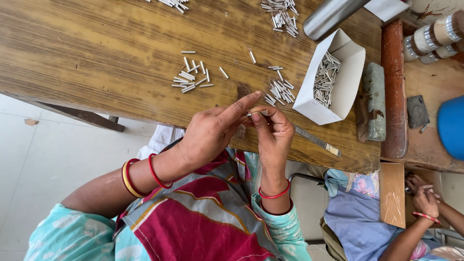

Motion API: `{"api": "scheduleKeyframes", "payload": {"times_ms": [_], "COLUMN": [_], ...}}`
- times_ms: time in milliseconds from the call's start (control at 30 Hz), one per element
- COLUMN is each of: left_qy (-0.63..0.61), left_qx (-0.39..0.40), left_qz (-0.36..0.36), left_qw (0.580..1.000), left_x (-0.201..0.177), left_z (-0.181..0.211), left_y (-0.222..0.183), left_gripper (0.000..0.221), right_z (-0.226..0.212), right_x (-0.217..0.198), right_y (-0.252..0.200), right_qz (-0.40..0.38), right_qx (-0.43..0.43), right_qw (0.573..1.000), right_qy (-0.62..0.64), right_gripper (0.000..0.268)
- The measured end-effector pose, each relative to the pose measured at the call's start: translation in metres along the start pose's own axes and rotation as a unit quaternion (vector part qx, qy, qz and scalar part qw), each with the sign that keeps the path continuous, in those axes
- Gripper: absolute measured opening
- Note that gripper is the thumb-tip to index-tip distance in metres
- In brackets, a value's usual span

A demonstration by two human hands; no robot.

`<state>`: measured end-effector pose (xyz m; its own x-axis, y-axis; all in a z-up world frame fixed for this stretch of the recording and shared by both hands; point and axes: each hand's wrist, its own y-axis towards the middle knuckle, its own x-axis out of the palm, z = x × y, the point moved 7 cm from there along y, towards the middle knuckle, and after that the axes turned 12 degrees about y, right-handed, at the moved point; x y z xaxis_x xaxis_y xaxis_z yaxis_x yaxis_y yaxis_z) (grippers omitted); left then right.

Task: The recorder is assembling small silver cylindrical components by handling them and using a small abrasive block and a ruler on a workbench.

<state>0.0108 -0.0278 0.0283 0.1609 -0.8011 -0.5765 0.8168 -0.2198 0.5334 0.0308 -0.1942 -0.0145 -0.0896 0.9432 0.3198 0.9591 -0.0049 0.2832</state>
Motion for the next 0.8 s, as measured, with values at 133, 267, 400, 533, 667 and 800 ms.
{"api": "scheduleKeyframes", "payload": {"times_ms": [133, 267, 400, 533, 667, 800], "left_qy": [0.012, 0.042, 0.049, 0.056, 0.055, 0.047], "left_qx": [-0.015, -0.006, 0.029, 0.021, 0.008, -0.011], "left_qz": [-0.022, -0.034, -0.014, -0.035, -0.035, -0.056], "left_qw": [1.000, 0.999, 0.998, 0.998, 0.998, 0.997], "left_x": [0.005, 0.007, 0.004, 0.009, 0.012, 0.013], "left_z": [-0.005, -0.007, -0.002, -0.007, -0.011, -0.011], "left_y": [-0.002, -0.001, -0.002, -0.001, 0.002, 0.004], "left_gripper": [0.068, 0.070, 0.073, 0.074, 0.072, 0.073], "right_z": [0.001, 0.005, 0.004, 0.009, 0.007, 0.006], "right_x": [-0.006, -0.008, -0.006, -0.004, -0.007, -0.009], "right_y": [0.004, 0.009, 0.008, 0.006, 0.007, 0.007], "right_qz": [-0.024, -0.056, -0.075, -0.080, -0.039, -0.038], "right_qx": [0.028, 0.045, 0.032, 0.013, 0.012, -0.033], "right_qw": [0.999, 0.997, 0.996, 0.996, 0.999, 0.997], "right_qy": [-0.016, -0.016, -0.021, -0.040, -0.013, -0.051], "right_gripper": [0.011, 0.011, 0.011, 0.010, 0.028, 0.022]}}
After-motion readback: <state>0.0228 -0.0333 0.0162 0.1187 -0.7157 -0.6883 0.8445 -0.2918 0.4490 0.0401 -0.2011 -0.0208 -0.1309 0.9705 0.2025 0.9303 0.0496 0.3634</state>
